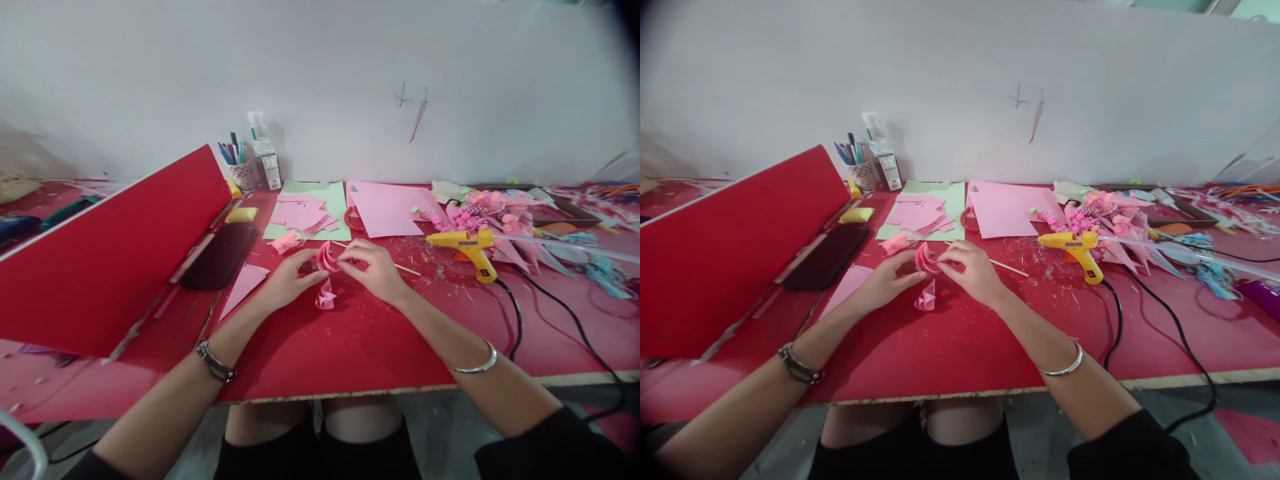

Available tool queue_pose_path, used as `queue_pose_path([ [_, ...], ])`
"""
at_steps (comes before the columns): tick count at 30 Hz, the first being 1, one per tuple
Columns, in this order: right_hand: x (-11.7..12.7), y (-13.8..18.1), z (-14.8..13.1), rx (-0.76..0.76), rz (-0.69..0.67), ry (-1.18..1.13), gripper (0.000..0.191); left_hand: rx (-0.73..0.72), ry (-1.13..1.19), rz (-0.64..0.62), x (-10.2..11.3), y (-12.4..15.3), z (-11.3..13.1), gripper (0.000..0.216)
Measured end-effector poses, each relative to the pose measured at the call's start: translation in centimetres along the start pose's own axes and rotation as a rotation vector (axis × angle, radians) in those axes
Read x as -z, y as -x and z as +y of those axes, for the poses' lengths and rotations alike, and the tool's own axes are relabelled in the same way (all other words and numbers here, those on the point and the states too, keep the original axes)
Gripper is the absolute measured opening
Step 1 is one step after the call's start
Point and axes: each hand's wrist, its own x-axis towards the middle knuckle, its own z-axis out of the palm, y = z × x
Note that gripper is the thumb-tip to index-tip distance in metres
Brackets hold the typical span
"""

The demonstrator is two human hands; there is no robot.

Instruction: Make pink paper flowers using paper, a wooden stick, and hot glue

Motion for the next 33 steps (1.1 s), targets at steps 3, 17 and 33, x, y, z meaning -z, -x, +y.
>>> queue_pose_path([
  [3,0.1,-0.1,0.1,-0.031,0.001,-0.030,0.010,0.004,0.010,-0.019,0.1,0.0,0.1,0.028],
  [17,0.1,0.0,0.5,0.003,0.032,0.018,0.011,-0.006,0.091,-0.019,0.2,0.0,0.3,0.038],
  [33,0.2,0.0,2.4,-0.108,-0.019,0.134,0.015,0.131,-0.085,0.193,0.3,-0.3,-0.5,0.021],
])
